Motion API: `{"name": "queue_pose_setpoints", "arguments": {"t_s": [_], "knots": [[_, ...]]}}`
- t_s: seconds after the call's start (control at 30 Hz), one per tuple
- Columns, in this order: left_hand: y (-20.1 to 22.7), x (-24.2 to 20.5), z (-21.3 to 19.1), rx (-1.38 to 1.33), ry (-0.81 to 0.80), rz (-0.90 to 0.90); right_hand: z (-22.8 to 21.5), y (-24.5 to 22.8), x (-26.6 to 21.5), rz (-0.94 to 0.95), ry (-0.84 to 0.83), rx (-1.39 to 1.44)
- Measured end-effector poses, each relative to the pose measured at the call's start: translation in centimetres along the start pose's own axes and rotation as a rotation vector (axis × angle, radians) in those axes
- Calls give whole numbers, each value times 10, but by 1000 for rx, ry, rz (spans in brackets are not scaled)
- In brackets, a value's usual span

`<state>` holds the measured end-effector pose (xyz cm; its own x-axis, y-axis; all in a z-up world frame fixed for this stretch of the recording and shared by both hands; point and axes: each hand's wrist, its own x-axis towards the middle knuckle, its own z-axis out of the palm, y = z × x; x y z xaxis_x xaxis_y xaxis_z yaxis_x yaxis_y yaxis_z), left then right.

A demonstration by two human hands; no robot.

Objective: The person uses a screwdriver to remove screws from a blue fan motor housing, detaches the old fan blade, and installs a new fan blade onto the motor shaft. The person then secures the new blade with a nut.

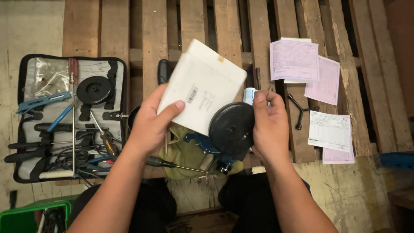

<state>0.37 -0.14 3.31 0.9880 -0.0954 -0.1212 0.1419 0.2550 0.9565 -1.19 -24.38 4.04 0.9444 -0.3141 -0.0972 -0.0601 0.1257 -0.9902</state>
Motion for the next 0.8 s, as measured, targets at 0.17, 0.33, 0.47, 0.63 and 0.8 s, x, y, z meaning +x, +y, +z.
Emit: {"name": "queue_pose_setpoints", "arguments": {"t_s": [0.17,0.33,0.47,0.63,0.8], "knots": [[23,-4,10,-7,62,11,-1,2,4,12,62,19],[14,1,3,45,75,18,-2,4,5,7,68,44],[1,5,-5,148,79,20,-6,10,7,-3,51,52],[14,2,0,199,110,29,0,7,4,-12,19,99],[6,12,-15,279,199,77,3,3,5,-30,-46,230]]}}
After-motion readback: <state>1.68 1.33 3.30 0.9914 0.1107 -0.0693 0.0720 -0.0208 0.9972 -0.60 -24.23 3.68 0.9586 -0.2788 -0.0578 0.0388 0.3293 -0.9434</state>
